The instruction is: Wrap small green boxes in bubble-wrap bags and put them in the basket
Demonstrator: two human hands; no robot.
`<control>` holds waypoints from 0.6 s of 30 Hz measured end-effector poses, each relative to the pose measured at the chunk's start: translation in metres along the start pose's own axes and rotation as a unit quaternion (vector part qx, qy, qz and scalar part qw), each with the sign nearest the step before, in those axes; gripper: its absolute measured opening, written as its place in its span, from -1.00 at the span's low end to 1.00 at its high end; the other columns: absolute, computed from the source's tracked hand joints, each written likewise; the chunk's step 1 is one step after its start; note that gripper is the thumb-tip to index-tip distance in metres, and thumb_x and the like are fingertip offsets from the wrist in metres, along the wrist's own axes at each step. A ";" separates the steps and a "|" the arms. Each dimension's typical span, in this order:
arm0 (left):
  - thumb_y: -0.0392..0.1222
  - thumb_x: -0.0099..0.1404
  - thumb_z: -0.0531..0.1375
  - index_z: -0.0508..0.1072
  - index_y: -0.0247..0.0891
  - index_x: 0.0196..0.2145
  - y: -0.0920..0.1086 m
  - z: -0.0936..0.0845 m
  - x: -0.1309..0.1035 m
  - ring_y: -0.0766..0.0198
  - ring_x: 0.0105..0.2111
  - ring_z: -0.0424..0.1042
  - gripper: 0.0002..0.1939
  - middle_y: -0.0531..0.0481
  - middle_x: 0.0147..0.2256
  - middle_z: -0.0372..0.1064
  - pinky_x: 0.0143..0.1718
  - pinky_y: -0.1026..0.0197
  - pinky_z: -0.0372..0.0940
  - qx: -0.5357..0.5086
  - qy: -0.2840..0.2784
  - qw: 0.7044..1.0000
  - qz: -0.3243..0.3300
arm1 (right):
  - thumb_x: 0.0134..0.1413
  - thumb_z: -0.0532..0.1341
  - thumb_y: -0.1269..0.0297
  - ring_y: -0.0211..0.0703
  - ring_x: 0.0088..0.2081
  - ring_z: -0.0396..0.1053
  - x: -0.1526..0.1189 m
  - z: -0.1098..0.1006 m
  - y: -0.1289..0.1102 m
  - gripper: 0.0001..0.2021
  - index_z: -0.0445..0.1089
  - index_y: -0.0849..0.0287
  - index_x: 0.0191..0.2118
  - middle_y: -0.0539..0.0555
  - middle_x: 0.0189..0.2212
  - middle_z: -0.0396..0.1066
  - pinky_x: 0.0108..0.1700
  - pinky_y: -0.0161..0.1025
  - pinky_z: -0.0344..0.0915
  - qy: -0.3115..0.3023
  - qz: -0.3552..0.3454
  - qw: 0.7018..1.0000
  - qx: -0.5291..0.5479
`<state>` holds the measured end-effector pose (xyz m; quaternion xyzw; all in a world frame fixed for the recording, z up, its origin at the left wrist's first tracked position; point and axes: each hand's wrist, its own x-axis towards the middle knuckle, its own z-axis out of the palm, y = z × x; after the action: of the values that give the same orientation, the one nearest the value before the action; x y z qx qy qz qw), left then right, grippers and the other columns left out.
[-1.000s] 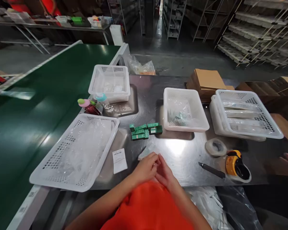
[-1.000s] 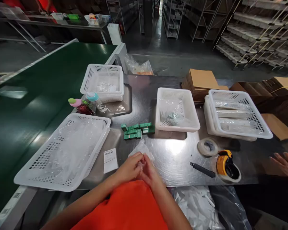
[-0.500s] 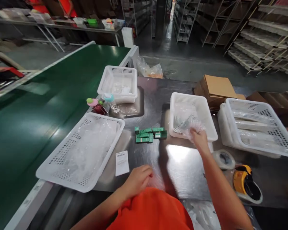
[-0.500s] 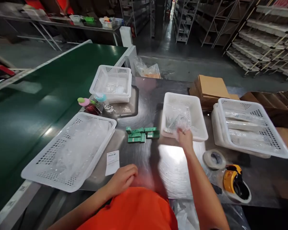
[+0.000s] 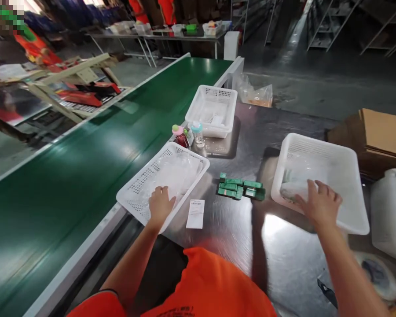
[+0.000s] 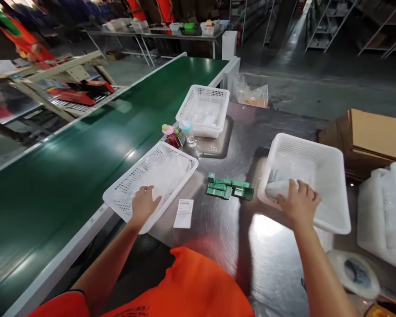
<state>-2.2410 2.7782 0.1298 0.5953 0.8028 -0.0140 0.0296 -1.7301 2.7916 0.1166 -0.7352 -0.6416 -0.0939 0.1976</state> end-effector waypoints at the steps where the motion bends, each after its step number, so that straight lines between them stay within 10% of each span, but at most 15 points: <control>1: -0.15 0.25 0.16 0.37 -0.40 0.02 -0.003 0.003 0.004 -0.16 0.01 0.36 -0.58 -0.37 0.03 0.34 -0.07 -0.01 0.26 0.015 -0.028 0.999 -0.001 | 0.14 0.16 0.12 0.32 0.09 0.24 -0.009 -0.004 -0.018 -0.55 0.38 0.31 0.06 0.48 0.09 0.31 0.07 0.21 0.10 0.018 -0.034 0.999 -0.018; 4: -0.25 0.29 0.07 0.43 -0.33 -0.07 -0.002 0.014 0.006 -0.04 -0.11 0.44 -0.71 -0.26 -0.13 0.46 -0.20 0.11 0.27 0.009 -0.100 0.995 0.009 | 0.27 0.04 0.17 0.14 0.11 0.23 -0.031 -0.002 -0.078 -0.64 0.38 0.24 0.05 0.32 0.09 0.34 0.13 0.04 0.12 -0.029 -0.144 0.989 0.035; 8: -0.26 0.34 -0.05 0.43 -0.27 -0.17 0.006 0.019 -0.002 0.06 -0.19 0.46 -0.72 -0.19 -0.19 0.48 -0.24 0.15 0.25 -0.048 -0.008 0.999 -0.009 | 0.26 0.01 0.33 0.05 0.09 0.26 -0.040 0.041 -0.124 -0.63 0.33 0.25 0.12 0.29 0.11 0.35 0.11 -0.13 0.18 -0.202 -0.145 0.965 0.083; 13: -0.17 0.25 0.01 0.38 -0.23 -0.29 -0.006 0.002 -0.008 0.15 -0.33 0.43 -0.81 -0.06 -0.39 0.42 -0.26 0.18 0.29 -0.221 0.182 0.958 -0.033 | -0.07 0.10 0.63 0.18 0.38 -0.18 -0.025 0.103 -0.114 -0.21 -0.01 0.24 0.35 0.26 0.40 -0.14 0.29 0.04 -0.02 -0.289 -0.081 0.954 0.016; 18: -0.12 0.13 0.07 0.37 -0.23 -0.35 -0.012 -0.037 -0.014 0.18 -0.41 0.41 -0.83 -0.01 -0.44 0.38 -0.38 0.19 0.28 -0.237 0.340 0.905 -0.099 | -0.03 0.14 0.56 0.20 0.25 0.05 -0.017 0.132 -0.101 -0.31 0.06 0.38 0.29 0.38 0.19 0.19 0.29 0.10 -0.09 -0.329 -0.070 0.942 -0.002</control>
<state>-2.2495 2.7633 0.1679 0.4573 0.7984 0.3769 -0.1069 -1.8469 2.8410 0.0076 -0.6788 -0.7204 0.1385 -0.0332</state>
